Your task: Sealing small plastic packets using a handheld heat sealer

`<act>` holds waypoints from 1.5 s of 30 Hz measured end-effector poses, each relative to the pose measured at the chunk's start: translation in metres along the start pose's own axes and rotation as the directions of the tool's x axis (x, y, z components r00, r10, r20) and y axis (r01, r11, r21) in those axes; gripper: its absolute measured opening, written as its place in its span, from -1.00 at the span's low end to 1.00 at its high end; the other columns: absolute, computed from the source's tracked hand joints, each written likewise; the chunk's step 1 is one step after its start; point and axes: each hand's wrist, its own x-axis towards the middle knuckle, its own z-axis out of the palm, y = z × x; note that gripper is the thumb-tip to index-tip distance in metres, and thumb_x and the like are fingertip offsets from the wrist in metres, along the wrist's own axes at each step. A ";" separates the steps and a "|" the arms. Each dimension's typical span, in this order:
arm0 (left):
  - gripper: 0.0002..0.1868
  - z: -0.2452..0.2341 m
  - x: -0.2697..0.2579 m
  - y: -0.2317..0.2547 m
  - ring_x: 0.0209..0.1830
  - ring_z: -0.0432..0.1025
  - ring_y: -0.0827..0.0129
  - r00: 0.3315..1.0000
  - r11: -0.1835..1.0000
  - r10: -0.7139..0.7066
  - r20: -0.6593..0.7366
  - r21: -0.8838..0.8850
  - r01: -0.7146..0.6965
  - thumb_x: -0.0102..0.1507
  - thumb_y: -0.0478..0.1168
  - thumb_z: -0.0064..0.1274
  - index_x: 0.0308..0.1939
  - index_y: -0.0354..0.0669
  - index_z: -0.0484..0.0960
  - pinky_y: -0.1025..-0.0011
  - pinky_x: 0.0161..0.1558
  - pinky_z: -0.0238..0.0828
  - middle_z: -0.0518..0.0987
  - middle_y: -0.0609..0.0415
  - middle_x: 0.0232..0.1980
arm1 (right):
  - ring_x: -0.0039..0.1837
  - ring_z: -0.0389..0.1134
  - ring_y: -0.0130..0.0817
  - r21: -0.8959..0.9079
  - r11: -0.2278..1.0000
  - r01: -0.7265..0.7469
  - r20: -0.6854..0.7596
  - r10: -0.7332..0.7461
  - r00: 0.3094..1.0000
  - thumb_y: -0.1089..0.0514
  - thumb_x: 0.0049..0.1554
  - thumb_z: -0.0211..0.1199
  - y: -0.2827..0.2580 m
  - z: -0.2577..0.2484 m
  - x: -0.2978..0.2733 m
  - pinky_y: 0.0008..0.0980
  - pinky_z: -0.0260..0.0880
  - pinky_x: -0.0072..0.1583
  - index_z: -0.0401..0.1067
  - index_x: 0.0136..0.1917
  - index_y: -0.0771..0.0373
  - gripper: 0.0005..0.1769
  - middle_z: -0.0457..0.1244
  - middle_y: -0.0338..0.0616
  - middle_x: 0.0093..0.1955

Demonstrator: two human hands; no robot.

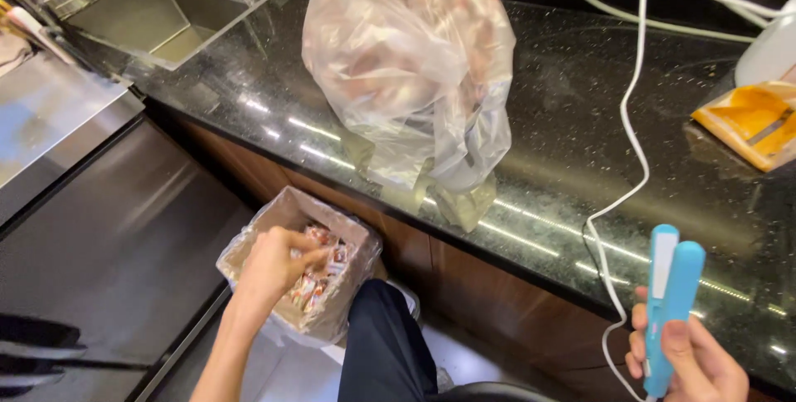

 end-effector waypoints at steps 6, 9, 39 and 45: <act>-0.89 0.020 0.061 0.067 -0.02 0.76 0.42 0.726 0.734 0.582 -0.366 -0.147 -0.663 0.38 -0.28 0.31 -0.11 -0.13 0.93 0.37 0.09 0.63 0.91 0.14 -0.02 | -0.20 0.14 0.07 0.031 0.999 0.011 -0.030 -0.010 1.000 0.13 0.49 0.08 0.009 -0.002 0.007 -0.09 0.08 -0.25 0.35 0.59 0.79 -0.35 0.22 0.38 0.09; -0.79 0.036 0.118 0.134 0.08 0.76 0.27 0.658 0.643 0.702 -0.273 -0.155 -0.750 0.45 -0.34 0.17 0.05 -0.24 0.89 0.22 0.21 0.68 0.84 -0.06 0.16 | -0.21 0.17 -0.05 0.091 0.995 0.048 0.033 -0.052 0.998 0.10 0.47 0.11 0.025 -0.015 0.015 -0.19 0.13 -0.26 0.32 0.61 0.76 -0.32 0.25 0.32 0.12; -0.67 0.113 -0.035 0.173 -0.27 0.32 0.67 0.901 0.462 0.210 -0.380 -0.773 -0.434 0.33 -0.34 0.47 0.19 -0.12 0.92 0.66 -0.22 0.28 0.64 0.25 -0.13 | -0.21 0.20 -0.32 0.136 0.991 0.011 0.014 -0.013 1.000 0.04 0.37 0.25 -0.023 0.023 -0.007 -0.33 0.19 -0.26 0.47 0.50 0.63 -0.36 0.31 0.04 0.00; -0.43 0.175 -0.098 0.227 -0.01 0.66 0.45 0.958 0.162 0.286 0.021 -0.986 -0.026 0.22 -0.45 0.45 0.35 -0.35 0.81 0.50 0.10 0.67 0.81 -0.03 0.15 | -0.23 0.17 -0.43 0.273 0.960 0.058 -0.012 -0.057 0.998 0.02 0.34 0.33 -0.020 0.023 -0.001 -0.48 0.10 -0.31 0.44 0.50 0.58 -0.35 0.33 0.00 0.06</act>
